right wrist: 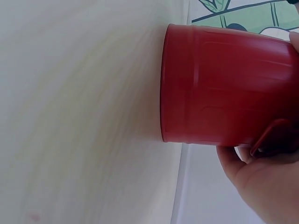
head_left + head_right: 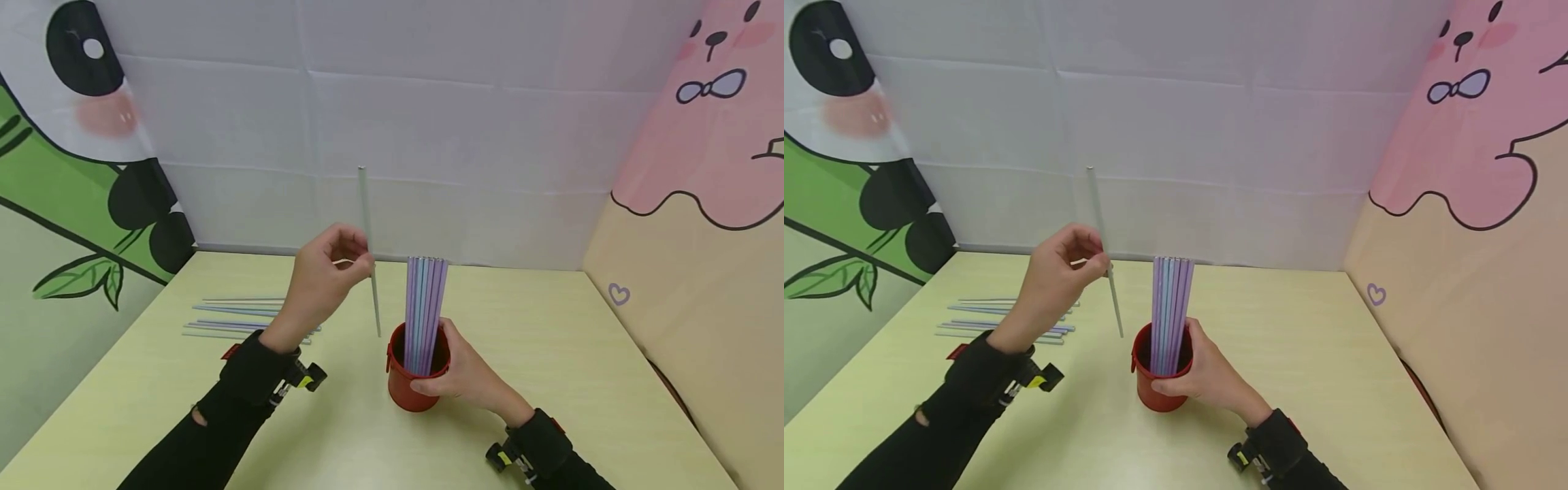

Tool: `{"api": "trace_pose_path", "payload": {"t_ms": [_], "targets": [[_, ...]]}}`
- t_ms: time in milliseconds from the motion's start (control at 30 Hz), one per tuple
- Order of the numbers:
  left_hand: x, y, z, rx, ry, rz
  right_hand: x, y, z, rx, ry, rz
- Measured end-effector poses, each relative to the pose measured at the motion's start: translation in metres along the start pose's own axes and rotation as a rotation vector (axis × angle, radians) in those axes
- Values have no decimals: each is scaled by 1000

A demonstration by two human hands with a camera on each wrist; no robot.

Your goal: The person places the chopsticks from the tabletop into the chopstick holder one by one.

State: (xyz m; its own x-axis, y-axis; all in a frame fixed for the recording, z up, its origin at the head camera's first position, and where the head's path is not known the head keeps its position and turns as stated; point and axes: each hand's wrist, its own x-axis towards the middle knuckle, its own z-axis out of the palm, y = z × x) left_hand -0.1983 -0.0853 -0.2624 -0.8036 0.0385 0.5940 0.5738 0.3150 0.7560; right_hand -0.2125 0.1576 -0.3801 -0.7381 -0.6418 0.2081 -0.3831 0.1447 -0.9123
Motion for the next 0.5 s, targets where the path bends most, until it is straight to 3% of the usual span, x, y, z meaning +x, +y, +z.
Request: {"api": "trace_pose_path", "payload": {"t_ms": [167, 400, 500], "targets": [[6, 7, 15, -41, -32, 30, -1, -1, 1, 3, 18, 3], [11, -33, 34, -84, -56, 26, 2, 15, 2, 7, 20, -17], [9, -41, 39, -76, -66, 17, 3, 27, 0, -9, 13, -20]]}}
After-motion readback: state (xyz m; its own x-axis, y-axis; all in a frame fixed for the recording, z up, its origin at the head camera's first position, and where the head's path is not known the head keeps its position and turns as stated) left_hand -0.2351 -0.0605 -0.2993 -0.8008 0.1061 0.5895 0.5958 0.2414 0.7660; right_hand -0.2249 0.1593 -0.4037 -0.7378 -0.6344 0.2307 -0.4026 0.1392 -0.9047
